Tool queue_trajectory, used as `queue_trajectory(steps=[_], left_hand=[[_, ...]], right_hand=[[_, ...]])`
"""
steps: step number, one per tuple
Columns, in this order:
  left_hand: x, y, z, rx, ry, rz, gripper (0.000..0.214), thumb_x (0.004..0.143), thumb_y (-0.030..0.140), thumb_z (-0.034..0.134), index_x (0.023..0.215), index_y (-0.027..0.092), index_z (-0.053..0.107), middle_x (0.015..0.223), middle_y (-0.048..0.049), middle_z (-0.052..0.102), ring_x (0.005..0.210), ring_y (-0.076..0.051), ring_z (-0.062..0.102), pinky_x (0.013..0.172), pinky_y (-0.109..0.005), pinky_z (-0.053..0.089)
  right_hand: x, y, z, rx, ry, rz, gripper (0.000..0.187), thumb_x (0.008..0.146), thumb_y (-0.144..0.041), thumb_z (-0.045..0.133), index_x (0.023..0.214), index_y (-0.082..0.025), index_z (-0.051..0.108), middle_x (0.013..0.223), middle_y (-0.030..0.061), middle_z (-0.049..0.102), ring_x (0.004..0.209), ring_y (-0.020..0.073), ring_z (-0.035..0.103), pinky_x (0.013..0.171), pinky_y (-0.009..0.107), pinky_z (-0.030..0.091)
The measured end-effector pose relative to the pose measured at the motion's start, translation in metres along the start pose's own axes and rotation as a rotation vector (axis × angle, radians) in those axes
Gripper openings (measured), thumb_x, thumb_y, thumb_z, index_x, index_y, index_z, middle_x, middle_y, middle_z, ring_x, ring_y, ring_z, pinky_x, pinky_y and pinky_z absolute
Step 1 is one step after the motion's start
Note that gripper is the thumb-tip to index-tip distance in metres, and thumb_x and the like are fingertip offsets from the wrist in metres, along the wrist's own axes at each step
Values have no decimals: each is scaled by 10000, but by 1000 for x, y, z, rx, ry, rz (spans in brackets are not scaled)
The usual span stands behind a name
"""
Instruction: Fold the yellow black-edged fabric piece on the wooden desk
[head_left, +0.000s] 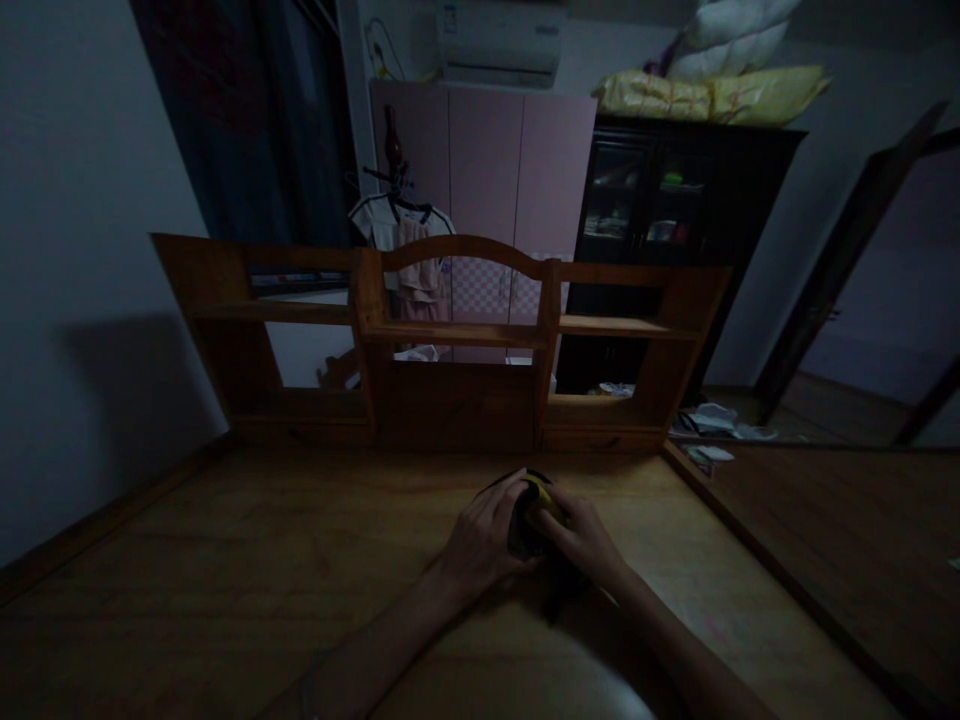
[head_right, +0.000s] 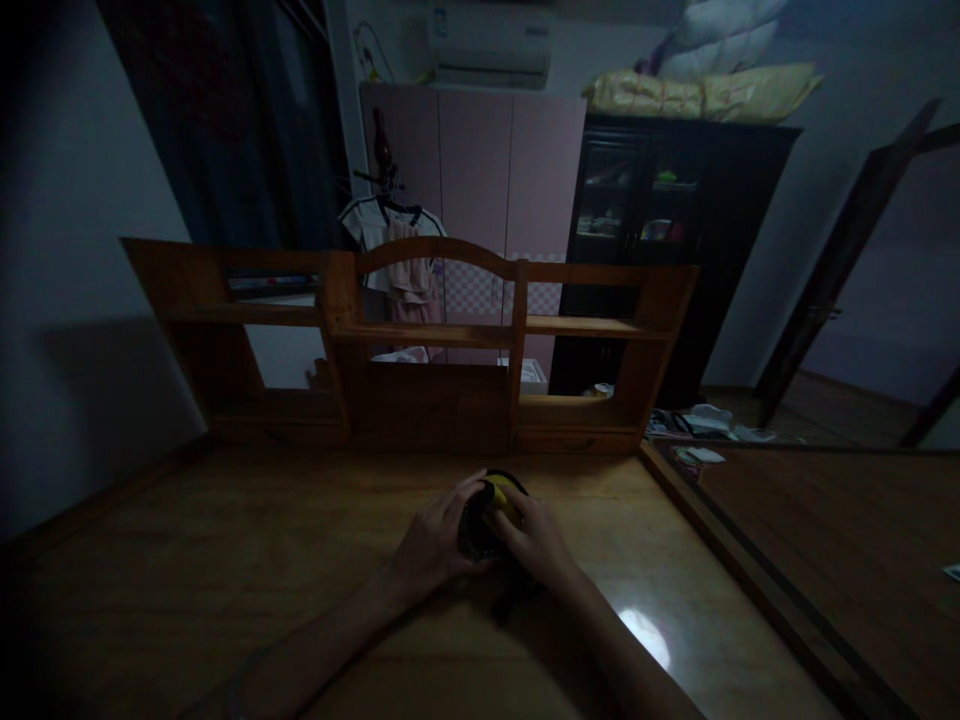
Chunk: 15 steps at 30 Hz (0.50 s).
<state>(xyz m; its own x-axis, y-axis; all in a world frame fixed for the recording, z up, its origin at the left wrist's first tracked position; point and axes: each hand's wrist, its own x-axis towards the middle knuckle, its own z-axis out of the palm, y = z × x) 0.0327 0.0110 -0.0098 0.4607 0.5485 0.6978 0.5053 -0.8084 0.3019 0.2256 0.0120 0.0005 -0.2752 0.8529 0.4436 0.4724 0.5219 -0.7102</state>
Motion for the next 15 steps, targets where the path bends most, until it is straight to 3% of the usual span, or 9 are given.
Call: queue_trajectory(steps=[15], left_hand=[[0,3,3,85,26,50,817,720,410,772,1374,181,338,1339,-147,508,1250,-301,500,1075,-464,420]], right_hand=[[-1,4,5,-24,-2,-42,282,911,-321,509,1158,-221,602,936,53,721,814,242,661,722,314,496]])
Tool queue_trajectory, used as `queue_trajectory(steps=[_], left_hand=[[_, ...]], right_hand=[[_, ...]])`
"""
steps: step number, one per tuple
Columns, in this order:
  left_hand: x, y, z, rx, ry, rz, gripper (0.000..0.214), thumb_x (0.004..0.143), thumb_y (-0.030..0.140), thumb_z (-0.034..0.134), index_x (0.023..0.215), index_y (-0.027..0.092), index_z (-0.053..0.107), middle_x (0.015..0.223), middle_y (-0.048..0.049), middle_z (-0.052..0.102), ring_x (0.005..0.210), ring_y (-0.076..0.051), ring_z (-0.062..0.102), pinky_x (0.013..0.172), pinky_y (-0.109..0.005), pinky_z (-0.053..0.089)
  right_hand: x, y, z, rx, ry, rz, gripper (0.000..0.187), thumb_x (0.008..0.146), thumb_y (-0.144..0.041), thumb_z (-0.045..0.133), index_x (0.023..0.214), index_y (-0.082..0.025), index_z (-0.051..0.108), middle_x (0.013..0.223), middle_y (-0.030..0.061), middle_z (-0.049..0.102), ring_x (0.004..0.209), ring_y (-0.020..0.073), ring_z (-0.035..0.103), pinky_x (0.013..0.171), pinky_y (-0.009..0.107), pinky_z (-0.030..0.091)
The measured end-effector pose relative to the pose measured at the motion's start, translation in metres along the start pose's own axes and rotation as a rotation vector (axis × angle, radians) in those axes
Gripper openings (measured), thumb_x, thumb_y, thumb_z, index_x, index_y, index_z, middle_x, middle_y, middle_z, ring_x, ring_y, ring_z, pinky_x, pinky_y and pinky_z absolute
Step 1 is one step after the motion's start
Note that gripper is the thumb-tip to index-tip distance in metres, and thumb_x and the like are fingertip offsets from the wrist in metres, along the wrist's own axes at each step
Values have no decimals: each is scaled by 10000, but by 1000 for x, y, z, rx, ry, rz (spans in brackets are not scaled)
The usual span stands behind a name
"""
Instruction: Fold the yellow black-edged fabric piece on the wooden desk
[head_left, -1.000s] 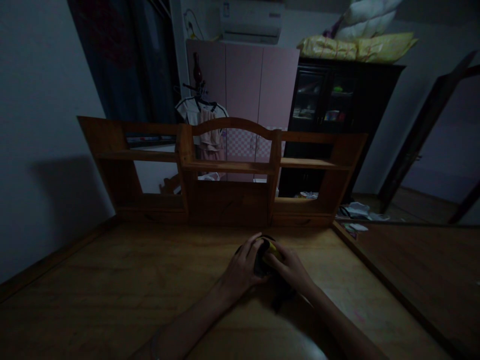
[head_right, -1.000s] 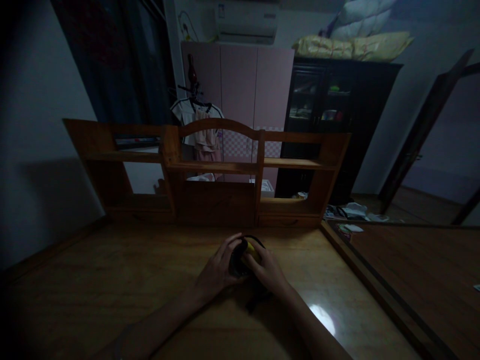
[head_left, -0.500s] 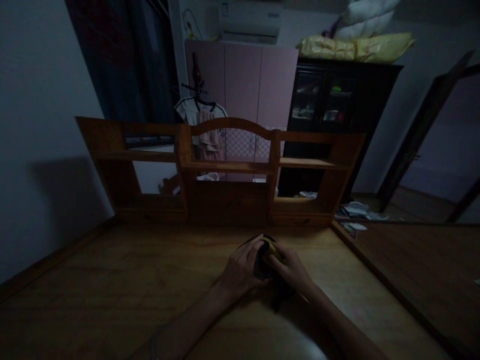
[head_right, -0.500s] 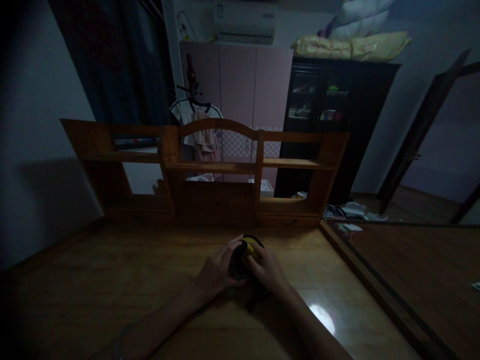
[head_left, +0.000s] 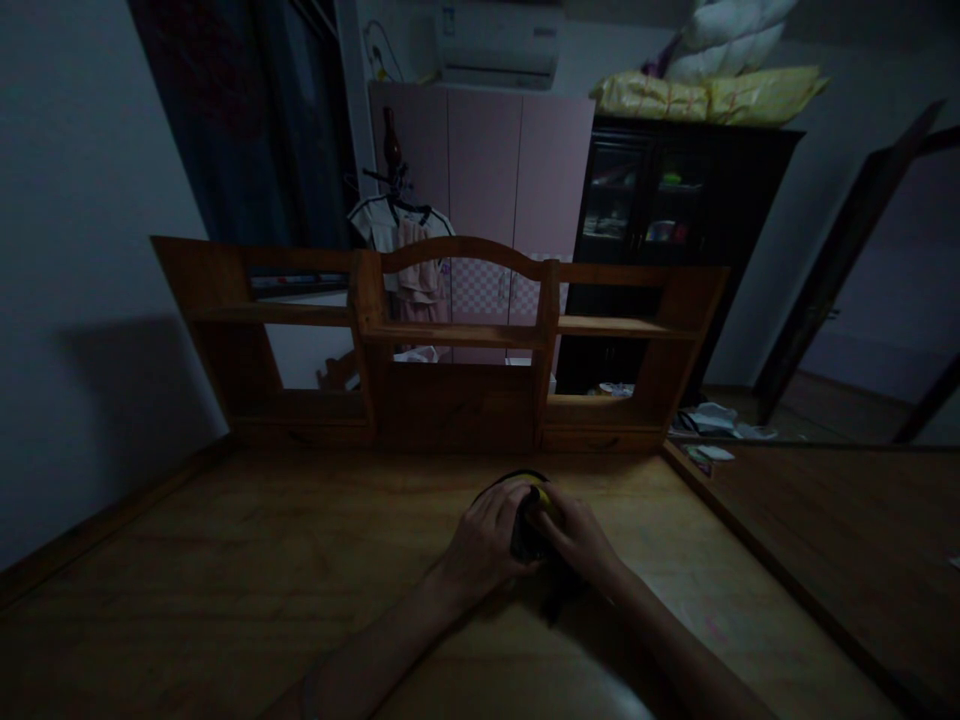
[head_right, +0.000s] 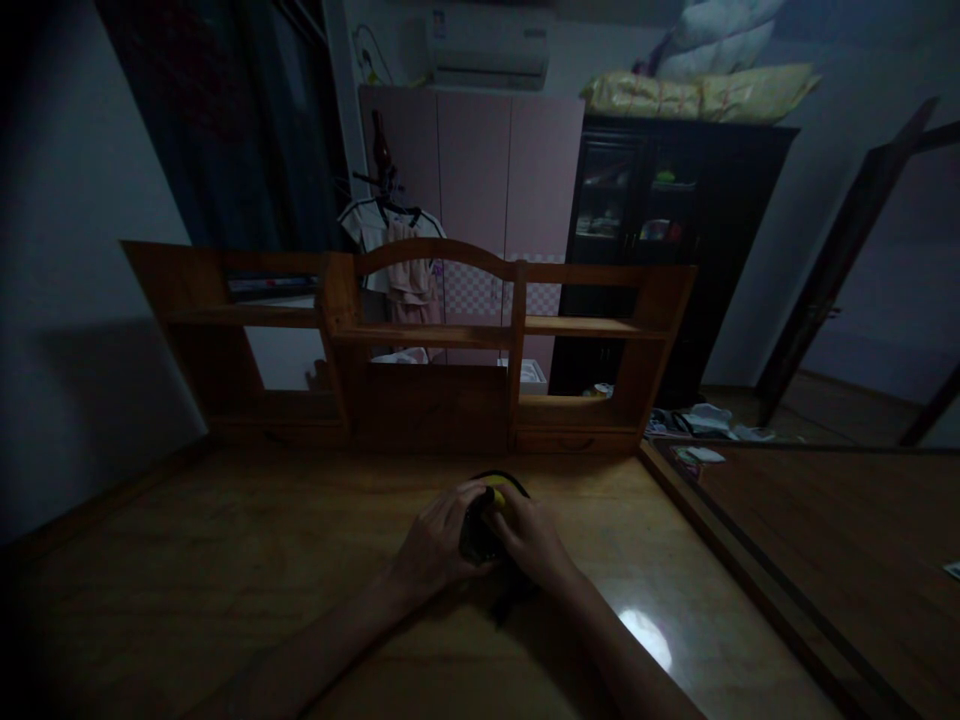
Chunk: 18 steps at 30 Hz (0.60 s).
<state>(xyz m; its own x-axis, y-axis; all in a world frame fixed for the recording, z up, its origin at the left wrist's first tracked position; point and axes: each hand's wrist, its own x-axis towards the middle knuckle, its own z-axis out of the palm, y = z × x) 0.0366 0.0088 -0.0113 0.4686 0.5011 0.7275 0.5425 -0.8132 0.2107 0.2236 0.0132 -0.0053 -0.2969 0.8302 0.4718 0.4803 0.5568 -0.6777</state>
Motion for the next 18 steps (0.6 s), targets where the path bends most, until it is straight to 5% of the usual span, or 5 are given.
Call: queue_trajectory(steps=[9,18], left_hand=[[-2,2,-3,39,-22,-1,869,697,302,812,1396,176,310,1352,-145,463,1275,-295,452,1065,-428,428],[-3,1,-1,44,-17,-13,1011,629,258,859,1431,167,250,1340,-154,457,1262,-312,453,1050,-450,439]], right_hand=[[-2,-15,2,-3,31,1,266,918,-188,481,1177,-242,506,1071,44,668,951,214,632,827,304,461],[-2,-2,8,-4,38,-48,328,915,-148,455,1228,-234,505,1143,64,663,1025,215,627,879,314,464]])
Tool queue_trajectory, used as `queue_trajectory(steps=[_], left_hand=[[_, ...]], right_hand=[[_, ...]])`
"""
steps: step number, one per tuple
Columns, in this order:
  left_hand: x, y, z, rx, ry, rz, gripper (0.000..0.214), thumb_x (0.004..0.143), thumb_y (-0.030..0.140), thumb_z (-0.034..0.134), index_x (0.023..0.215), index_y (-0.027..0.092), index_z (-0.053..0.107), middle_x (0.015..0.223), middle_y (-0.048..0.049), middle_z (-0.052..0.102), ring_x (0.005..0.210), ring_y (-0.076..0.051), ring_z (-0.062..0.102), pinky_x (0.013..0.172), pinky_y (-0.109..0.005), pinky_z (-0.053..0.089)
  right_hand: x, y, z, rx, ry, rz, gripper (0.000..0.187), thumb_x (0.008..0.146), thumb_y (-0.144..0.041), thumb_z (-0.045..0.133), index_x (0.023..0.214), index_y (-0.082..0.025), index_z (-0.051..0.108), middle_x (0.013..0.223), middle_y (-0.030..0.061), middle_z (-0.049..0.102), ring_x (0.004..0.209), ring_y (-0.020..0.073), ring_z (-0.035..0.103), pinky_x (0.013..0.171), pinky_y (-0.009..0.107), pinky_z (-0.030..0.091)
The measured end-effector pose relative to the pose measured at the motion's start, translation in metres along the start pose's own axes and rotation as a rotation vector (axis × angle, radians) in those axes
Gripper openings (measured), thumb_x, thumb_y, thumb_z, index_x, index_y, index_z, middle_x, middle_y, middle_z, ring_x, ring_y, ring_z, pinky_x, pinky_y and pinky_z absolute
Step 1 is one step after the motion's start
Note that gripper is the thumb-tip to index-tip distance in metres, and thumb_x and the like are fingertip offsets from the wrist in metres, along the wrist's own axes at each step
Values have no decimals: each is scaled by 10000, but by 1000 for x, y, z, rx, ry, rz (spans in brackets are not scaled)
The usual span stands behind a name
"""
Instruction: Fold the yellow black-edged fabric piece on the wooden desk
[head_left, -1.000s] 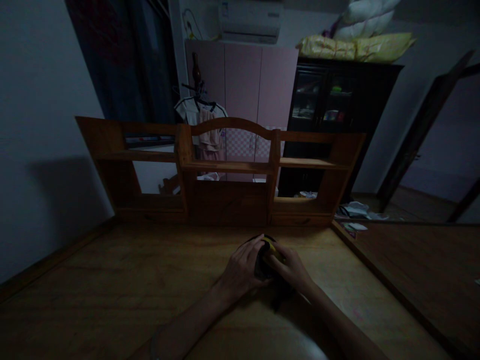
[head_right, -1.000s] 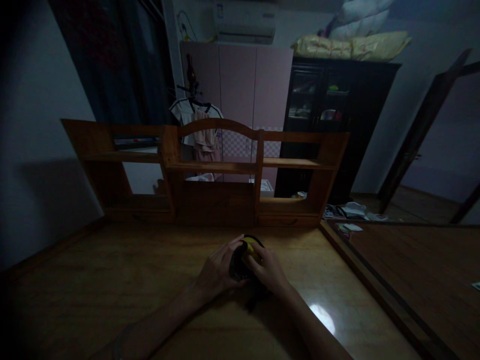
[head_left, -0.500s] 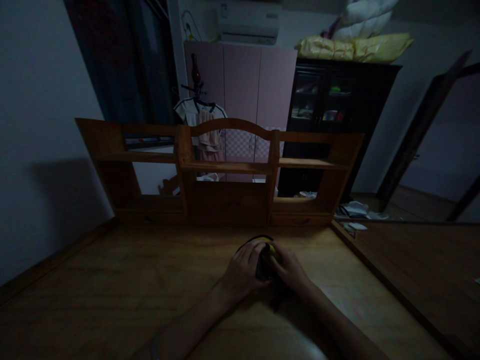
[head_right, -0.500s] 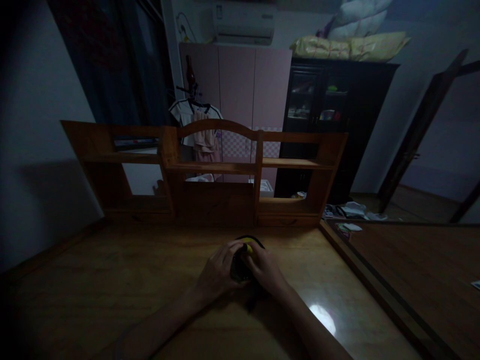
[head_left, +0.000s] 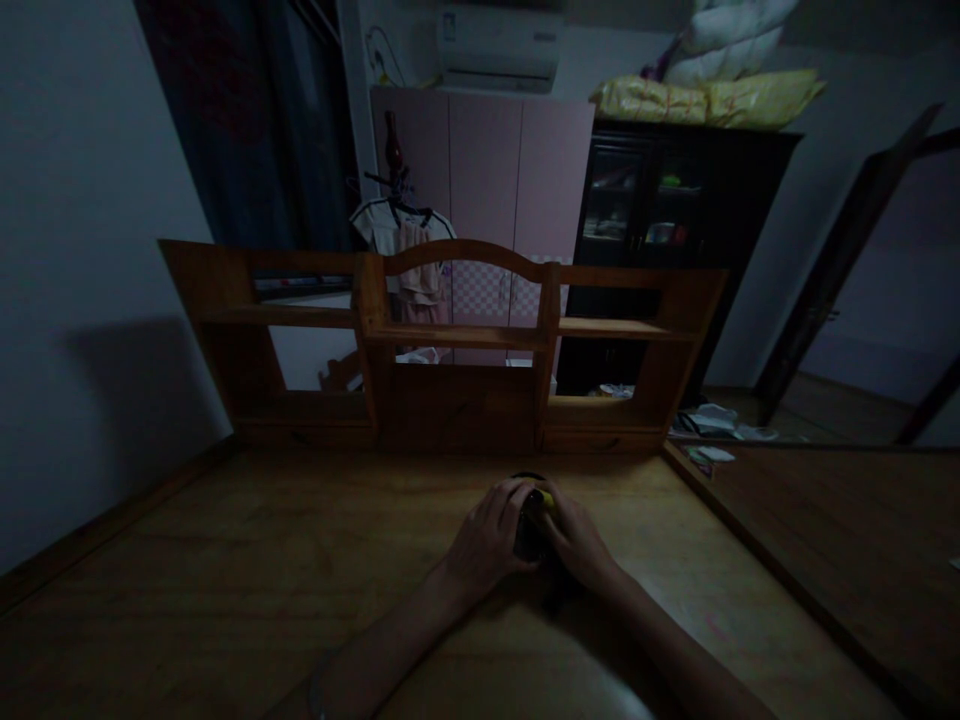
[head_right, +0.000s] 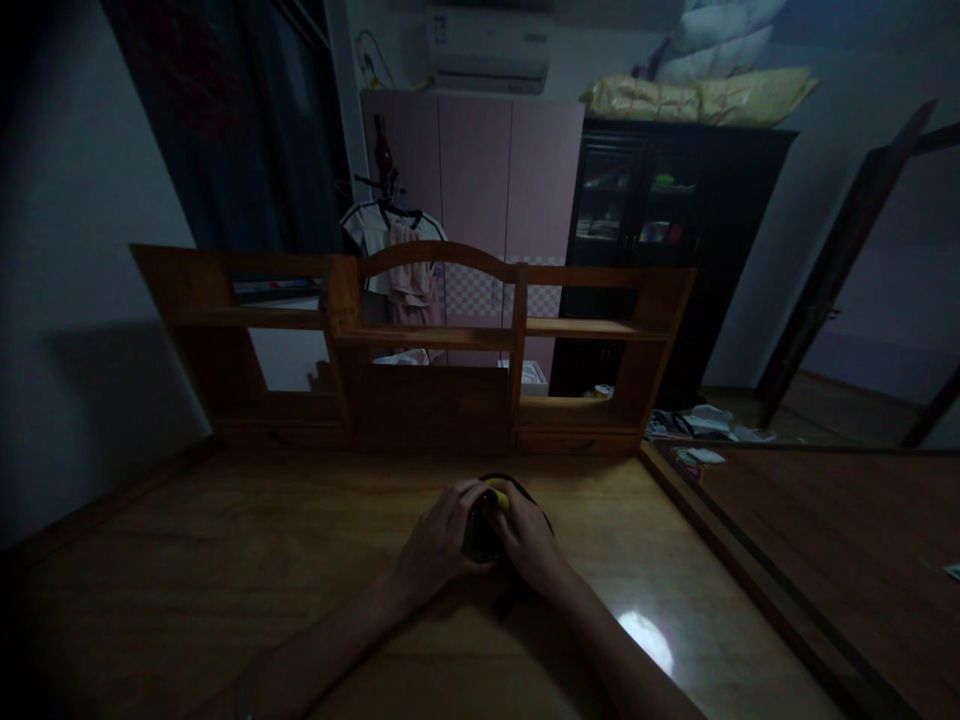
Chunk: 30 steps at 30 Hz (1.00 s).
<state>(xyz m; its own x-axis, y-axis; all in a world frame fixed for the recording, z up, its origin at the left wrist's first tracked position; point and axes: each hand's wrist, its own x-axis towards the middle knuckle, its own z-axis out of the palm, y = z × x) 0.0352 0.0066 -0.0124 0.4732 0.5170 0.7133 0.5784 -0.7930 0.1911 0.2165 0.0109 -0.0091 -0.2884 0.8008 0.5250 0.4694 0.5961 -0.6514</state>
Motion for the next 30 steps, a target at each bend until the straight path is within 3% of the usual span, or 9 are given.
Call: queue_trajectory(steps=[9,14,19,30], left_hand=[[-1,-1,1,-27,-13,-42,999,587,273,884,1408,186,321,1331,-160,426,1197,-324,505,971,-443,509],[1,-3,1,-83,-39,5,1014,592,248,875,1414,186,286,1399,-161,391,1294,-327,427,1064,-473,435],[3,-2,1,-123,-46,14,1014,598,183,860,1417,191,261,1371,-139,451,1298,-302,432,1100,-469,400],[-1,-4,4,-98,-24,-40,1026,645,230,850,1456,186,223,1367,-153,424,1269,-313,447,1069,-473,428]], right_hand=[[0,-3,-2,-6,-7,-6,315,928,-173,458,1235,-231,499,1142,63,661,1020,211,630,874,308,471],[0,-6,-2,14,-6,2,336,930,-180,459,1258,-245,495,1156,54,657,1026,206,627,886,307,467],[0,-6,-3,66,-4,15,324,924,-206,481,1244,-236,523,1171,57,654,1052,217,616,913,325,457],[9,1,-6,220,-29,299,317,832,-353,602,1069,-161,690,948,43,723,872,246,654,762,314,515]])
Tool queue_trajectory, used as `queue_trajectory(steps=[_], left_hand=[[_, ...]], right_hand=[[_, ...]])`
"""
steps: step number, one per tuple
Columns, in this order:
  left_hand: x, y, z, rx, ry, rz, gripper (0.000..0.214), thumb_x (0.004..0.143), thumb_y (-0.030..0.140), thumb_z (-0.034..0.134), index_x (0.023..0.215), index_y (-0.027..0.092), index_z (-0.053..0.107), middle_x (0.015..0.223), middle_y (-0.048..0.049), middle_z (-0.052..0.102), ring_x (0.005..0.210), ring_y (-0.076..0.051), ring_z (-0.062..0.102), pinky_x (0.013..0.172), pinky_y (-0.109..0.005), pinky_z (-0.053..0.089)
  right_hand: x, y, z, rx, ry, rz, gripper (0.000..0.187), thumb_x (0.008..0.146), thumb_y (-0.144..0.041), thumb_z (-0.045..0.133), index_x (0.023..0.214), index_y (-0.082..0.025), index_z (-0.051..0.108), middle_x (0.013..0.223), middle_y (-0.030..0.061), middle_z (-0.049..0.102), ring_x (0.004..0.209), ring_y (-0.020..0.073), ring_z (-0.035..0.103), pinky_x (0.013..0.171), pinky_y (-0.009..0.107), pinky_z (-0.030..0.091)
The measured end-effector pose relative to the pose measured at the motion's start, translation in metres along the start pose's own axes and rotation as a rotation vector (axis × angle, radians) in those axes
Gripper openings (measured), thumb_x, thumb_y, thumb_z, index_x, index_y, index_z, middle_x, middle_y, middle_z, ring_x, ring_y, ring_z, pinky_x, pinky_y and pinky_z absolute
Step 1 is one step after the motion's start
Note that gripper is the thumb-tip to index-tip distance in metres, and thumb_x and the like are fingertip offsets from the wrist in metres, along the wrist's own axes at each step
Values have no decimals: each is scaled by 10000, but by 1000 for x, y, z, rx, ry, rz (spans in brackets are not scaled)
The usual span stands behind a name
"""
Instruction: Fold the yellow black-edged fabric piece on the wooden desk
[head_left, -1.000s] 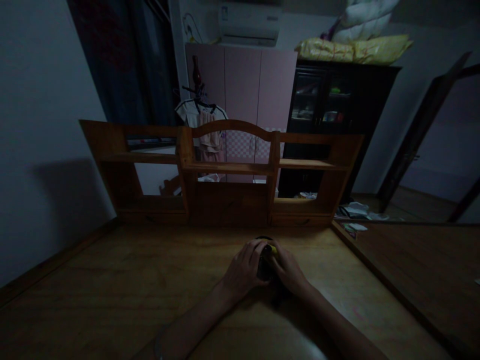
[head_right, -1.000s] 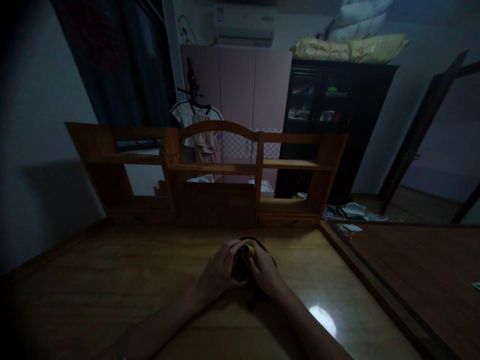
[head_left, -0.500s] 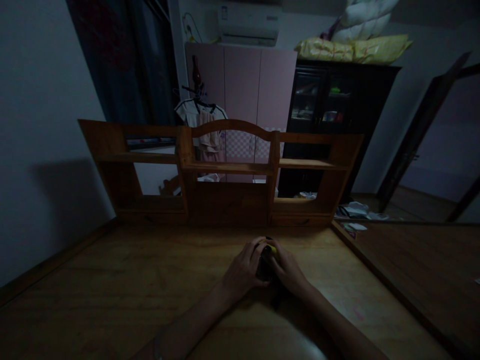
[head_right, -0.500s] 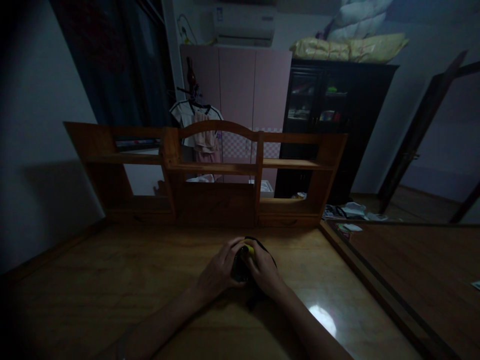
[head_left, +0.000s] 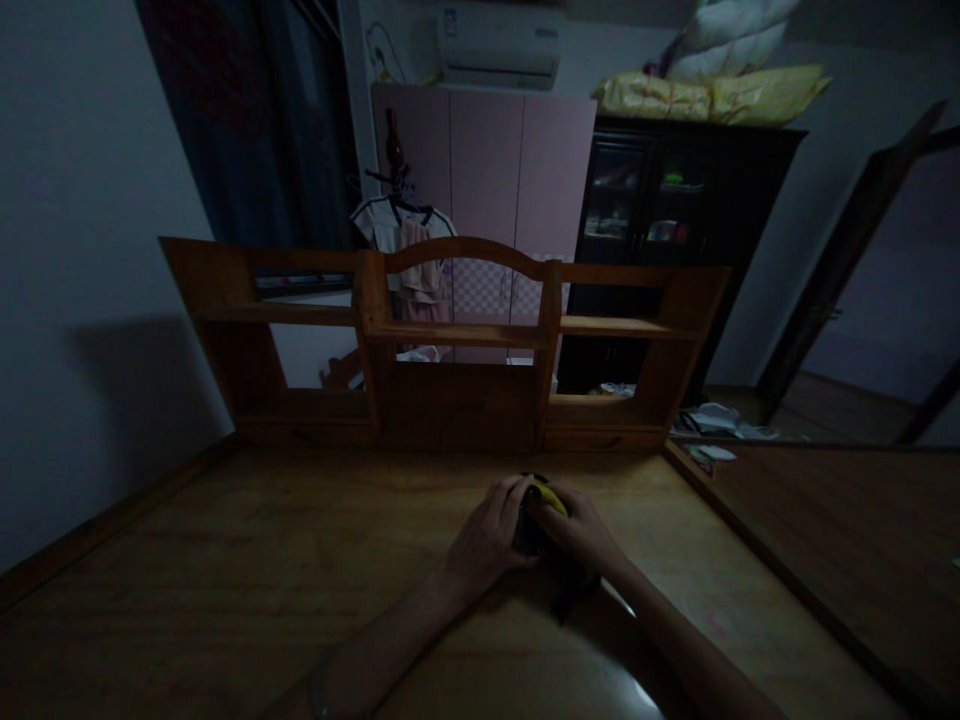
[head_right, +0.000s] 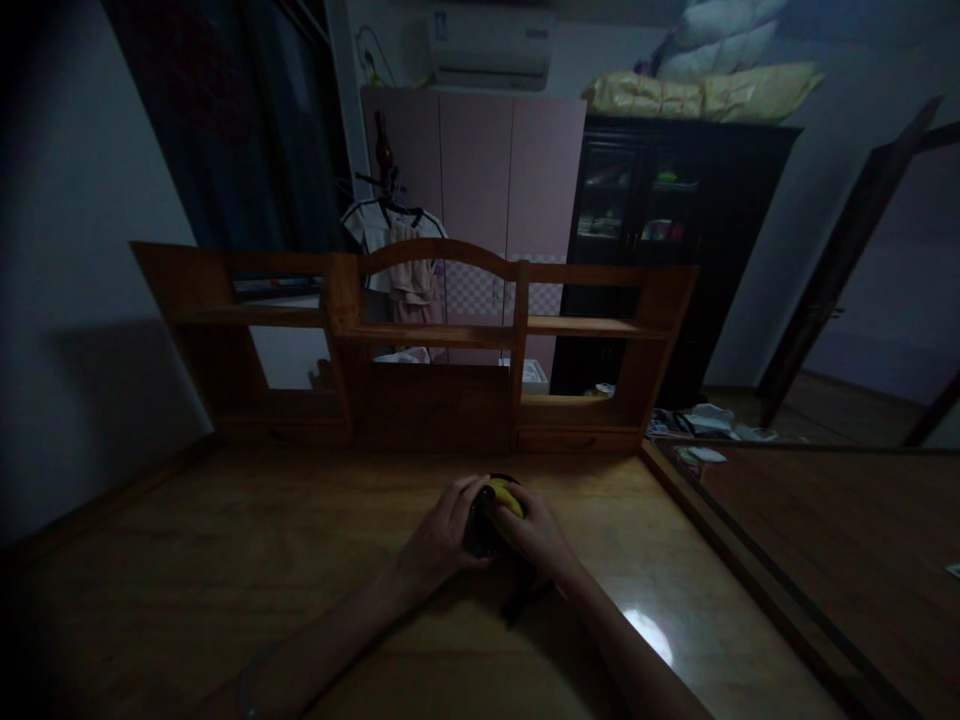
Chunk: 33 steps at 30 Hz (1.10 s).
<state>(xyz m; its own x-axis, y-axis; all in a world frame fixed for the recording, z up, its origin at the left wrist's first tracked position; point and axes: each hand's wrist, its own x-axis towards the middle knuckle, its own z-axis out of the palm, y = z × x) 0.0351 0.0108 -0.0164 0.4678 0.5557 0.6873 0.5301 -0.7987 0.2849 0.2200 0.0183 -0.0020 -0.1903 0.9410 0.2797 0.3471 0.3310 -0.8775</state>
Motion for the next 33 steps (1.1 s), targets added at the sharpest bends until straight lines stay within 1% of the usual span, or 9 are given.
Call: queue_trajectory(steps=[4,10,16,21,25,33], left_hand=[[-1,2,-1,17,6,17,990,629,235,857,1428,189,276,1351,-155,429,1253,-323,461,1050,-474,445],[1,4,-4,-21,5,26,967,664,257,839,1428,199,248,1385,-153,426,1295,-319,433,1084,-506,407],[2,3,-4,-31,34,43,975,639,250,856,1409,195,261,1354,-149,476,1283,-309,465,1071,-490,430],[0,2,-2,1,75,35,960,654,275,850,1407,173,263,1354,-158,480,1272,-298,475,1068,-466,437],[-1,2,-1,10,78,40,955,656,298,845,1404,171,265,1342,-158,487,1254,-300,486,1059,-468,441],[-2,2,1,31,75,33,960,640,316,836,1403,177,270,1313,-159,506,1219,-320,516,1039,-489,451]], right_hand=[[-1,-1,-1,-40,7,-57,274,835,-346,596,1026,-173,692,917,30,719,849,233,651,744,297,511],[-3,-7,-3,-32,-1,-153,266,855,-313,595,1070,-183,685,963,26,724,872,225,660,787,298,505],[-4,-12,-3,18,-30,-148,260,877,-318,581,1072,-183,689,974,27,724,884,231,658,790,307,514],[-5,-14,-5,46,-63,-103,278,876,-329,587,1083,-173,689,967,31,721,880,230,656,777,307,520],[-6,-14,-6,43,-73,-71,275,868,-330,589,1066,-171,696,946,32,725,864,230,659,754,305,527],[-6,-15,-5,24,-62,-113,273,870,-332,588,1061,-167,692,959,36,728,880,234,667,787,317,533]])
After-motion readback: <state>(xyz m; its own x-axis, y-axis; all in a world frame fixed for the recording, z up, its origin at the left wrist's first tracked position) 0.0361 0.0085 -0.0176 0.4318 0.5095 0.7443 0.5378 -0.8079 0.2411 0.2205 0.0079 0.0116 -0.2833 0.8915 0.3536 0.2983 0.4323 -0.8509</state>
